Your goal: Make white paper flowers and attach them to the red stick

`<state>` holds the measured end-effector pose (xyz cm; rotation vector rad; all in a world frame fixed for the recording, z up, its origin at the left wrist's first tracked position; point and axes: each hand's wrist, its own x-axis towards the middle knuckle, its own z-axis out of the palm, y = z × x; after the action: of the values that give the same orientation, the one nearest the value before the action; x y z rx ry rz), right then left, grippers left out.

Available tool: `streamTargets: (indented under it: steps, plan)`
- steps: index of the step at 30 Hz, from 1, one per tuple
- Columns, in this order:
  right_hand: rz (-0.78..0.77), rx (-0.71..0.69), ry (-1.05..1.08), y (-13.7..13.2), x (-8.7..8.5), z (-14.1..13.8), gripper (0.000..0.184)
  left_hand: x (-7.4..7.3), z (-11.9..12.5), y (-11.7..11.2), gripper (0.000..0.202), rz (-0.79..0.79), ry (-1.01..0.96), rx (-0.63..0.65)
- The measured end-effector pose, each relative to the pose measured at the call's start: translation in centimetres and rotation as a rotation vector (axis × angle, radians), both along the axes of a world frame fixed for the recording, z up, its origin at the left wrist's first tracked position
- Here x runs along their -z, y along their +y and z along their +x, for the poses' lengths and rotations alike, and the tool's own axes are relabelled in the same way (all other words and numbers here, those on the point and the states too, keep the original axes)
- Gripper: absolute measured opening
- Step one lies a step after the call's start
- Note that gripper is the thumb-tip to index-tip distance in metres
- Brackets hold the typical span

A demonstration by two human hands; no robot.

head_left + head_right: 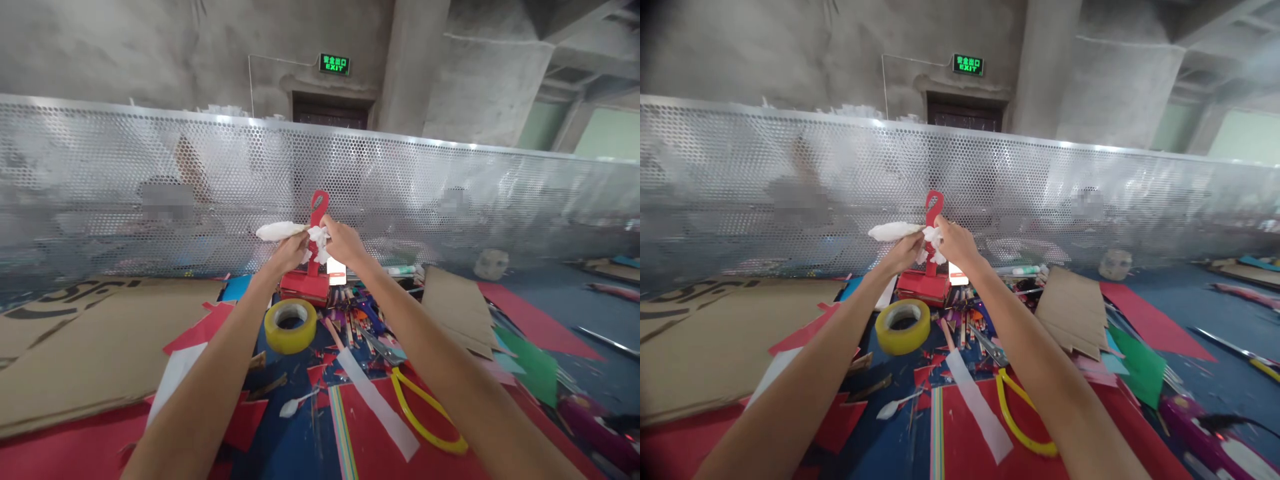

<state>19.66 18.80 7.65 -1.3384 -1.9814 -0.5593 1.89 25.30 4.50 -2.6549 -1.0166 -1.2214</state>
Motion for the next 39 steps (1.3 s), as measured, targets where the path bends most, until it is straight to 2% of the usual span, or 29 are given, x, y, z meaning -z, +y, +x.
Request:
streamTargets:
  steps: [5, 12, 15, 18, 25, 34, 39]
  plan:
    - [0.032, 0.028, -0.029, -0.4, 0.5, -0.4, 0.037, 0.1, 0.2, -0.1, 0.028, 0.023, -0.027, 0.043]
    - [0.195, 0.016, -0.016, -0.4, 1.6, 0.0, 0.026, 0.6, 0.5, 0.2, 0.029, 0.009, -0.024, -0.013]
    - [0.274, 0.041, -0.010, -0.2, 1.3, 0.6, 0.022, 0.7, 0.5, 0.1, 0.033, 0.000, -0.036, -0.001]
    - [0.316, 0.000, -0.048, -0.1, 0.8, 1.0, 0.024, 0.8, 0.7, 0.1, 0.037, 0.005, -0.054, -0.007]
    - [0.278, -0.059, -0.042, -0.2, 1.1, 0.6, 0.022, 0.9, 0.8, 0.1, 0.041, 0.060, -0.070, 0.084]
    - [0.250, -0.114, 0.017, -0.1, 2.8, 0.4, 0.026, 0.6, 0.6, -0.5, 0.046, 0.010, -0.062, 0.060]
    - [0.274, -0.162, 0.008, 0.5, 2.8, 0.7, 0.026, 0.6, 0.7, -0.9, 0.045, -0.007, -0.049, 0.022]
